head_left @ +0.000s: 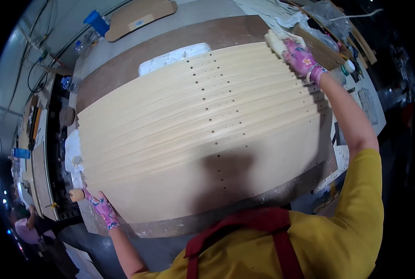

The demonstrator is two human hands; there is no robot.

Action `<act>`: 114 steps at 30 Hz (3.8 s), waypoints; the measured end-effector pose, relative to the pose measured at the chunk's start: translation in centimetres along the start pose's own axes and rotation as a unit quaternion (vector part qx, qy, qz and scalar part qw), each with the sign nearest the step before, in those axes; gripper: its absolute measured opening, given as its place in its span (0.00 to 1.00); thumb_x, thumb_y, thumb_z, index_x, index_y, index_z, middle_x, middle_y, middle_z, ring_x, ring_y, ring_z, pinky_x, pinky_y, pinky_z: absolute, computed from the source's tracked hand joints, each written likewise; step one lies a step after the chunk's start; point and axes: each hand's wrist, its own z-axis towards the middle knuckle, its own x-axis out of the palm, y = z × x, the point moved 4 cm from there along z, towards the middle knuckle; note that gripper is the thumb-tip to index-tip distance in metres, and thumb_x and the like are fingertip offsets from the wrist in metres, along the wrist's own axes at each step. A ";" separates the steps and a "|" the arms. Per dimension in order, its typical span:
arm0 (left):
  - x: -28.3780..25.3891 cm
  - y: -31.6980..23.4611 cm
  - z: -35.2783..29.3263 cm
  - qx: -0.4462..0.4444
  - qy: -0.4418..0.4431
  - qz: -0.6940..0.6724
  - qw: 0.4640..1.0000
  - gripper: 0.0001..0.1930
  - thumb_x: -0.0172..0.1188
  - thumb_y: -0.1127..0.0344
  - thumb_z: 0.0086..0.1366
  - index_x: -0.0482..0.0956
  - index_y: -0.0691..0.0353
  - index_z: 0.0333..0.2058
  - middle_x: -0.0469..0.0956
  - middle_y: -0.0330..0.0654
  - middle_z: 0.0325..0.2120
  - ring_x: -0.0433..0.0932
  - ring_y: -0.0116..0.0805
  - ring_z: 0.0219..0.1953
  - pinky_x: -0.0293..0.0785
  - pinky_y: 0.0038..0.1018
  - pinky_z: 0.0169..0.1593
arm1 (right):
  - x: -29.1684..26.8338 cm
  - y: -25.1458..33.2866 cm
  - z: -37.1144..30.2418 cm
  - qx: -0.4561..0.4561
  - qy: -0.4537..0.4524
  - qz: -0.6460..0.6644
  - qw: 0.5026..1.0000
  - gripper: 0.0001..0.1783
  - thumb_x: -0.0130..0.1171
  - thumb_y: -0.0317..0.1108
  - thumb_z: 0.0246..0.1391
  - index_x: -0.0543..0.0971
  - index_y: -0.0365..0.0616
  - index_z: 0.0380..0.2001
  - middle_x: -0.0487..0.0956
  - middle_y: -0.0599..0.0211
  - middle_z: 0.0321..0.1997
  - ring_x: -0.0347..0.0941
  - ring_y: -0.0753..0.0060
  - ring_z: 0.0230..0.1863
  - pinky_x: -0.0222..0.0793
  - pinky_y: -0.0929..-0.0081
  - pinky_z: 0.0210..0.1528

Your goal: The person wipes a large, light-colored wooden board with a cloth. They briefly pick up a small wooden block and a bottle, then continue wiping the board's surface with the cloth.

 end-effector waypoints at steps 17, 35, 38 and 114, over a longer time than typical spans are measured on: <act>-0.4 2.4 -1.2 -0.189 0.091 -0.232 0.950 0.26 0.54 0.54 0.68 0.68 0.68 0.56 0.74 0.45 0.48 0.71 0.36 0.48 0.67 0.32 0.54 | 2.1 7.9 1.4 -0.144 -0.072 0.009 0.987 0.35 0.43 0.51 0.60 0.61 0.42 0.65 0.66 0.52 0.66 0.62 0.55 0.67 0.52 0.64 0.70; 0.1 0.6 -1.9 -0.244 0.113 -0.347 0.898 0.23 0.58 0.63 0.65 0.68 0.66 0.56 0.74 0.46 0.47 0.73 0.33 0.46 0.70 0.30 0.50 | 5.8 21.7 4.7 -0.215 -0.015 0.015 0.976 0.28 0.43 0.41 0.60 0.65 0.47 0.64 0.59 0.56 0.71 0.49 0.54 0.73 0.42 0.63 0.73; 0.1 -2.2 -0.1 -0.197 0.156 -0.196 0.948 0.21 0.61 0.61 0.63 0.71 0.66 0.51 0.75 0.45 0.43 0.74 0.33 0.44 0.72 0.29 0.47 | 4.2 18.6 3.3 -0.182 0.021 -0.005 0.983 0.30 0.44 0.43 0.61 0.63 0.45 0.65 0.59 0.55 0.71 0.49 0.53 0.73 0.42 0.62 0.73; -0.2 -1.1 -0.4 -0.159 0.092 -0.170 0.968 0.19 0.60 0.65 0.59 0.72 0.67 0.48 0.77 0.43 0.38 0.75 0.33 0.40 0.72 0.31 0.45 | 10.1 44.6 4.0 -0.456 -0.072 0.067 0.884 0.19 0.53 0.33 0.55 0.76 0.45 0.51 0.70 0.50 0.58 0.65 0.46 0.59 0.64 0.56 0.61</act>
